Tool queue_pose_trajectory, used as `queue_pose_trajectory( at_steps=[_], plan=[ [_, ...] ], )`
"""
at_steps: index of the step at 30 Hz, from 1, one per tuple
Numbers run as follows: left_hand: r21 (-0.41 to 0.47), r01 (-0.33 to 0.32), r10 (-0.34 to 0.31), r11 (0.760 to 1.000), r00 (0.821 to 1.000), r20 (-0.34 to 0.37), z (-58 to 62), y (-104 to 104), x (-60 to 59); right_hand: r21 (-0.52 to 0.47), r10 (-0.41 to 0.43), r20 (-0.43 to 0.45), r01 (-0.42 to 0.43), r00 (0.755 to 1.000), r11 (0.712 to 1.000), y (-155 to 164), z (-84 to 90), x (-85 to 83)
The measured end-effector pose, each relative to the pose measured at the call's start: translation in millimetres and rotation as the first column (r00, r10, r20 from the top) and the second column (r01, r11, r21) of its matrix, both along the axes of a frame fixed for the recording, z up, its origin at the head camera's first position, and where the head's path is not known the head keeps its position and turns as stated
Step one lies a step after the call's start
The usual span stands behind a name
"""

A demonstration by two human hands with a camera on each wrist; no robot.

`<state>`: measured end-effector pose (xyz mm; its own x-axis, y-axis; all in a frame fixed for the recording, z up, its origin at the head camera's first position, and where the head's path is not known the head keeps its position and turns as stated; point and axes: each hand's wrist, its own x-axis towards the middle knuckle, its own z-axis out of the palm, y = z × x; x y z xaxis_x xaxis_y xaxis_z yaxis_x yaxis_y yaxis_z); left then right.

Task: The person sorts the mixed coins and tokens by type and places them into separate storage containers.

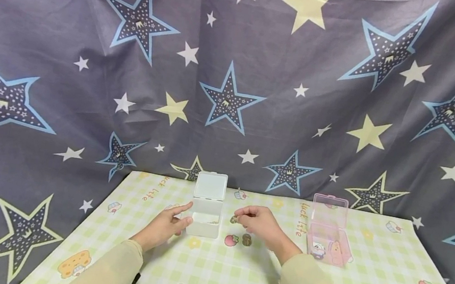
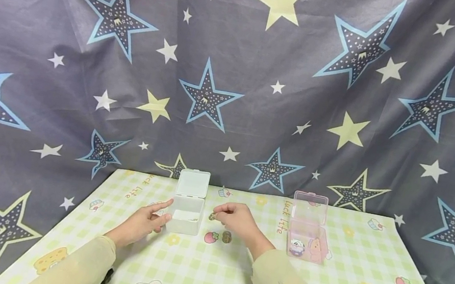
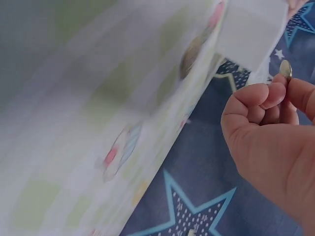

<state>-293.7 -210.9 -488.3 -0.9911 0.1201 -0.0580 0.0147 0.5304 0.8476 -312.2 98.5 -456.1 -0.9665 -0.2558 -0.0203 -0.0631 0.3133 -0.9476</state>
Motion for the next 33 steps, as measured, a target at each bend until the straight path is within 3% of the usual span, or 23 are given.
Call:
queue_pose_trajectory(
  at_steps=[8, 20, 27, 33],
  plan=[
    [-0.001, -0.002, 0.002, 1.000, 1.000, 0.004, 0.4, 0.7, 1.5, -0.094, 0.026, 0.035, -0.023, 0.999, 0.995, -27.5, -0.8, 1.4],
    [0.003, -0.005, 0.005, 1.000, 1.000, 0.008, -0.3, -0.4, 0.4, -0.073, 0.042, 0.005, -0.041, 0.999, 0.996, -49.8, -9.1, 3.6],
    [0.004, 0.000, 0.000, 1.000, 1.000, 0.006, -0.7, -1.0, -0.1, -0.092, 0.053, 0.059, -0.047, 0.997, 0.995, -53.3, -11.2, 4.6],
    [-0.008, 0.007, -0.007, 1.000, 1.000, 0.000, -1.5, -0.9, -0.9, -0.085, 0.046, 0.054, -0.041, 0.997, 0.996, -53.6, -9.2, 6.4]
  ],
)
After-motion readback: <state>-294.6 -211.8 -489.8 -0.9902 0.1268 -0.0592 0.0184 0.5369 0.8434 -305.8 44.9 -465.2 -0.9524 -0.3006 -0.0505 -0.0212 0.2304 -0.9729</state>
